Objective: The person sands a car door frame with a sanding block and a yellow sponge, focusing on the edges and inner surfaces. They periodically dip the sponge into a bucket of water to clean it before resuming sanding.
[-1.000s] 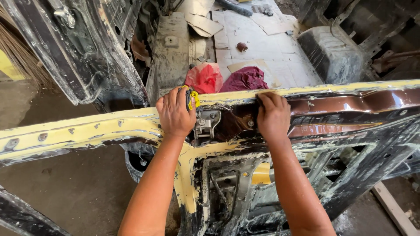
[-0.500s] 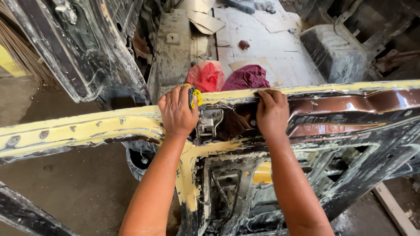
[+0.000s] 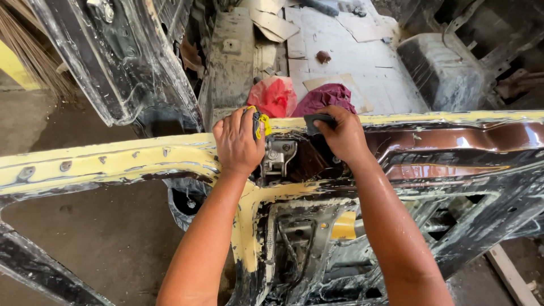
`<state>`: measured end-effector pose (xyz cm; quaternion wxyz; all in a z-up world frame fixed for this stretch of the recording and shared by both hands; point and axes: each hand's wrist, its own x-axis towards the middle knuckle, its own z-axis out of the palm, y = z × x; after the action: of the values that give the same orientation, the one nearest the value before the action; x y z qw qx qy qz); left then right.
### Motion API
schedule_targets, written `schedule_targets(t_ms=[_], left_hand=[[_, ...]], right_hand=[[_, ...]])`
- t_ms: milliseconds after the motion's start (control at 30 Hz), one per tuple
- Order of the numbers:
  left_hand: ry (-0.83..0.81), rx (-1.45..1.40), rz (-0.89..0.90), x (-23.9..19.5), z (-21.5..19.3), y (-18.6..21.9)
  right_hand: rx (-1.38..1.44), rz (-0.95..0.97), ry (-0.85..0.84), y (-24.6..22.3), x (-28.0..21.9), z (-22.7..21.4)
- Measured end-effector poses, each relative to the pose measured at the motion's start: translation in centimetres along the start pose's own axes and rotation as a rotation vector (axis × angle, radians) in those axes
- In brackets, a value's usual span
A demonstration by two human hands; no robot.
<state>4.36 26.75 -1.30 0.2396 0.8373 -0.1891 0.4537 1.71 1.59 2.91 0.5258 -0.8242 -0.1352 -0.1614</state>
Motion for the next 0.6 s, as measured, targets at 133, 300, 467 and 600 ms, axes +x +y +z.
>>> schedule_targets(t_ms=[133, 300, 467, 600], left_hand=[[0.005, 0.004, -0.005, 0.1, 0.2, -0.1], [0.015, 0.018, -0.001, -0.1, 0.3, -0.3], [-0.012, 0.007, -0.007, -0.2, 0.2, -0.1], [0.002, -0.017, 0.012, 0.0, 0.0, -0.1]], right_hand=[[-0.603, -0.333, 0.116, -0.9, 0.3, 0.1], [-0.729, -0.548, 0.136, -1.2, 1.3, 2.2], [-0.716, -0.678, 0.039, -2.4, 3.1, 5.4], [-0.824, -0.717, 0.024, -1.4, 1.9, 2.9]])
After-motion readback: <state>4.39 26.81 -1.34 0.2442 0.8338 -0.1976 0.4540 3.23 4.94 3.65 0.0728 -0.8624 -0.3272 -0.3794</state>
